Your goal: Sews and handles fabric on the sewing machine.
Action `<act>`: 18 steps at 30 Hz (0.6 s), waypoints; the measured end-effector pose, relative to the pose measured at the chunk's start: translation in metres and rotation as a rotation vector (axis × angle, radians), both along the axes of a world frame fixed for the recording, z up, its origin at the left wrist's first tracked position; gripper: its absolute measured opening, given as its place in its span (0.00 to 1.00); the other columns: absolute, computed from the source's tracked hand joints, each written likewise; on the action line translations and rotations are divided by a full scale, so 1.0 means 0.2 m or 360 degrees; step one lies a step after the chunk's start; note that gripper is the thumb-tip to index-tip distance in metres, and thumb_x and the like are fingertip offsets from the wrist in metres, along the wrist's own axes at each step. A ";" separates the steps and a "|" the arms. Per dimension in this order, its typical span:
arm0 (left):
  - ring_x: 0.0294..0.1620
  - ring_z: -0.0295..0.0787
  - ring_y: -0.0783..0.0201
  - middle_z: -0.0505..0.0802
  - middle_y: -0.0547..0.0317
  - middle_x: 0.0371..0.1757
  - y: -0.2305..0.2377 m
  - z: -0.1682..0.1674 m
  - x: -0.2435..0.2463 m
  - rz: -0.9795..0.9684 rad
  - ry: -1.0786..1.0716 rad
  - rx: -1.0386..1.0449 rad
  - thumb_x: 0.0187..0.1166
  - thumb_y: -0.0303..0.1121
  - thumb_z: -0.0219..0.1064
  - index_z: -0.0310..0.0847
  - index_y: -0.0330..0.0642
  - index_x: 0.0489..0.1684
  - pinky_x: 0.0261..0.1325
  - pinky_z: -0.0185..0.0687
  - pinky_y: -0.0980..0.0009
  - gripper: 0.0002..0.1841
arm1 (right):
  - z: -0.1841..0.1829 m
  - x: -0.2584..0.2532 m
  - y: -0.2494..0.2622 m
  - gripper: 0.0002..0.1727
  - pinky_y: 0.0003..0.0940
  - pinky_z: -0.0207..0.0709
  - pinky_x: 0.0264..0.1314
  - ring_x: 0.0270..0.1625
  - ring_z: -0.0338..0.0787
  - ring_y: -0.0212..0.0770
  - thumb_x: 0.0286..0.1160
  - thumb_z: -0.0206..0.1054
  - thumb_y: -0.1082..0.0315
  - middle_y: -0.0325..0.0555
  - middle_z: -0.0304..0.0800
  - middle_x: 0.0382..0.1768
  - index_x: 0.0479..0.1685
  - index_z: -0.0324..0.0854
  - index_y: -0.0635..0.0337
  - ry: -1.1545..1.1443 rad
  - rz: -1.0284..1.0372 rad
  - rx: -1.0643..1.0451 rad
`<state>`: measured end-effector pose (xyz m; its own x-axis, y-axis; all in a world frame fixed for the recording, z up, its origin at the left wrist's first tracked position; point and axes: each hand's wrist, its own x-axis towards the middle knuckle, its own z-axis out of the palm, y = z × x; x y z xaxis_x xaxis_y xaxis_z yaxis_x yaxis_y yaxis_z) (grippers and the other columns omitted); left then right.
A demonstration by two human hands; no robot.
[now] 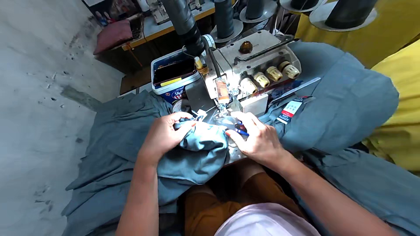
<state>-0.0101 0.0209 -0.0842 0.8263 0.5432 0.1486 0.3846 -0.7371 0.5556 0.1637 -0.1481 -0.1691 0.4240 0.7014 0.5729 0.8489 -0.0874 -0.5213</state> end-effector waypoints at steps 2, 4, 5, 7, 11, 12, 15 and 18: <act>0.39 0.93 0.57 0.96 0.53 0.39 0.08 -0.12 -0.01 0.0033 0.0036 0.0207 0.77 0.36 0.74 0.93 0.42 0.48 0.45 0.85 0.48 0.10 | -0.06 -0.02 0.00 0.26 0.47 0.82 0.28 0.29 0.91 0.50 0.74 0.67 0.51 0.55 0.92 0.39 0.59 0.90 0.63 0.0034 -0.0007 0.0006; 0.42 0.93 0.48 0.95 0.50 0.36 0.10 -0.15 0.00 0.0123 0.0269 0.0283 0.80 0.38 0.71 0.94 0.44 0.39 0.46 0.82 0.39 0.09 | -0.10 -0.03 -0.01 0.25 0.46 0.83 0.29 0.31 0.92 0.49 0.76 0.66 0.50 0.54 0.93 0.40 0.59 0.90 0.61 0.0048 0.0000 -0.0013; 0.52 0.92 0.41 0.96 0.44 0.44 0.07 -0.09 0.03 0.0189 0.0509 0.0217 0.83 0.38 0.69 0.94 0.42 0.43 0.56 0.79 0.35 0.11 | -0.11 -0.03 -0.02 0.24 0.46 0.84 0.30 0.33 0.93 0.49 0.76 0.66 0.51 0.54 0.93 0.42 0.61 0.90 0.60 0.0059 0.0003 -0.0023; 0.64 0.87 0.32 0.93 0.35 0.57 0.01 -0.06 0.05 0.0274 0.0634 0.0255 0.84 0.38 0.66 0.92 0.37 0.53 0.65 0.73 0.30 0.15 | -0.14 -0.02 -0.05 0.25 0.45 0.84 0.29 0.31 0.93 0.49 0.75 0.66 0.53 0.55 0.93 0.42 0.62 0.89 0.63 0.0067 -0.0012 0.0003; 0.56 0.90 0.30 0.91 0.32 0.56 -0.02 -0.18 0.06 0.0412 0.0227 0.0445 0.87 0.43 0.62 0.79 0.31 0.69 0.55 0.80 0.30 0.24 | -0.24 -0.02 -0.12 0.25 0.47 0.85 0.32 0.32 0.92 0.48 0.73 0.70 0.57 0.56 0.93 0.43 0.63 0.87 0.66 0.0277 -0.0056 -0.0020; 0.52 0.91 0.32 0.92 0.34 0.51 -0.03 -0.18 0.09 0.0423 0.0186 0.0395 0.86 0.47 0.62 0.73 0.31 0.75 0.53 0.81 0.31 0.29 | -0.26 -0.05 -0.14 0.24 0.48 0.86 0.35 0.33 0.92 0.48 0.73 0.71 0.58 0.56 0.93 0.43 0.63 0.87 0.66 0.0355 -0.0056 -0.0040; 0.48 0.91 0.35 0.93 0.35 0.45 0.00 -0.24 0.18 0.0306 0.0017 0.0228 0.80 0.46 0.69 0.80 0.31 0.71 0.55 0.80 0.33 0.29 | -0.32 -0.12 -0.19 0.23 0.51 0.87 0.39 0.35 0.94 0.49 0.73 0.71 0.58 0.55 0.94 0.44 0.62 0.88 0.65 0.0509 -0.0042 -0.0104; 0.50 0.92 0.39 0.94 0.36 0.45 0.02 -0.33 0.18 0.0226 -0.0226 0.0273 0.78 0.29 0.66 0.90 0.29 0.44 0.58 0.82 0.38 0.11 | -0.36 -0.15 -0.26 0.23 0.52 0.87 0.46 0.41 0.94 0.51 0.73 0.72 0.60 0.57 0.94 0.48 0.62 0.87 0.66 0.0710 -0.0033 -0.0148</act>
